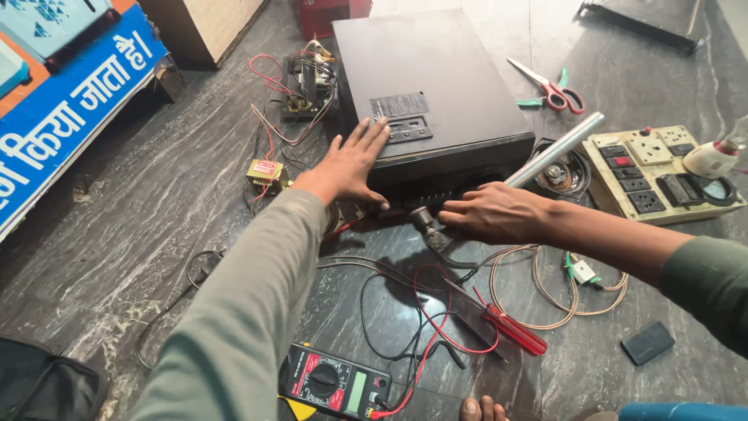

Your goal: The person uses a screwdriver to tighten screws on a circuit board inside a speaker enclosure, then uses a hammer to tap the enclosure's edges. They also use a multimeter to test connections on a separate circuit board.

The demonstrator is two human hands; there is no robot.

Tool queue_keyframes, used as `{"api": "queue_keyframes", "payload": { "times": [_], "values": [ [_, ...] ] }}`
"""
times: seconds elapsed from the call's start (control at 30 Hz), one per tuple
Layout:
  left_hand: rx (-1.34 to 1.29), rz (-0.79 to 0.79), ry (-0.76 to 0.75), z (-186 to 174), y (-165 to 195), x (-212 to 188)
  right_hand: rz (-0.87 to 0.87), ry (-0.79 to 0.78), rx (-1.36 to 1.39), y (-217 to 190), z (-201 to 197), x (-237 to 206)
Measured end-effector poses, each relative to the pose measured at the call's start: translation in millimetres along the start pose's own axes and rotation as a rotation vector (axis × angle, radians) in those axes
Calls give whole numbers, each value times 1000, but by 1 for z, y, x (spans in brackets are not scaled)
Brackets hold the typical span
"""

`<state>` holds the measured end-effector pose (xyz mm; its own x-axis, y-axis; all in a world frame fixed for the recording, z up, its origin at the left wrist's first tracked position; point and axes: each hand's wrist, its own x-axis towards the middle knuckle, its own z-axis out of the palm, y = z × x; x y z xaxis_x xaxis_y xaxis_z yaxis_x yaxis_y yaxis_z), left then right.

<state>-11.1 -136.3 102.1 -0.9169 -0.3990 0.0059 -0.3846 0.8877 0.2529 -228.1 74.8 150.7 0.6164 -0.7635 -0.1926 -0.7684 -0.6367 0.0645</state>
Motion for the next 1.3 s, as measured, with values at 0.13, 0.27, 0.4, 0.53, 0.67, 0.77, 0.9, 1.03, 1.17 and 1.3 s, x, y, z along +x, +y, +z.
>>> {"api": "queue_keyframes", "payload": {
  "times": [0.13, 0.27, 0.4, 0.53, 0.67, 0.77, 0.9, 1.03, 1.17, 1.3],
  "values": [
    [24, 9, 74, 12, 4, 2, -15, -74, -14, -11, 2, 14],
    [15, 137, 242, 14, 0, 0, -405, -74, -208, -4, 8, 34],
    [-34, 205, 313, 16, -4, -2, -101, -133, -265, 17, 11, 36],
    [-86, 192, 316, 17, -4, 0, 11, -31, -122, 28, 11, 28],
    [-84, 192, 329, 16, -3, -1, -325, -143, -237, 36, 10, 40],
    [-61, 188, 326, 16, -4, 0, -55, -106, -88, 36, 9, 41],
    [-41, 175, 310, 15, -6, 2, 36, -89, 48, 26, 15, 35],
    [40, 175, 332, 14, -6, 5, 217, -169, 55, 17, 28, 33],
    [58, 139, 285, 12, -3, 5, 258, -80, 257, -10, 57, 29],
    [68, 144, 349, 15, 10, 8, -78, -216, 58, -24, 93, 33]
  ]
}}
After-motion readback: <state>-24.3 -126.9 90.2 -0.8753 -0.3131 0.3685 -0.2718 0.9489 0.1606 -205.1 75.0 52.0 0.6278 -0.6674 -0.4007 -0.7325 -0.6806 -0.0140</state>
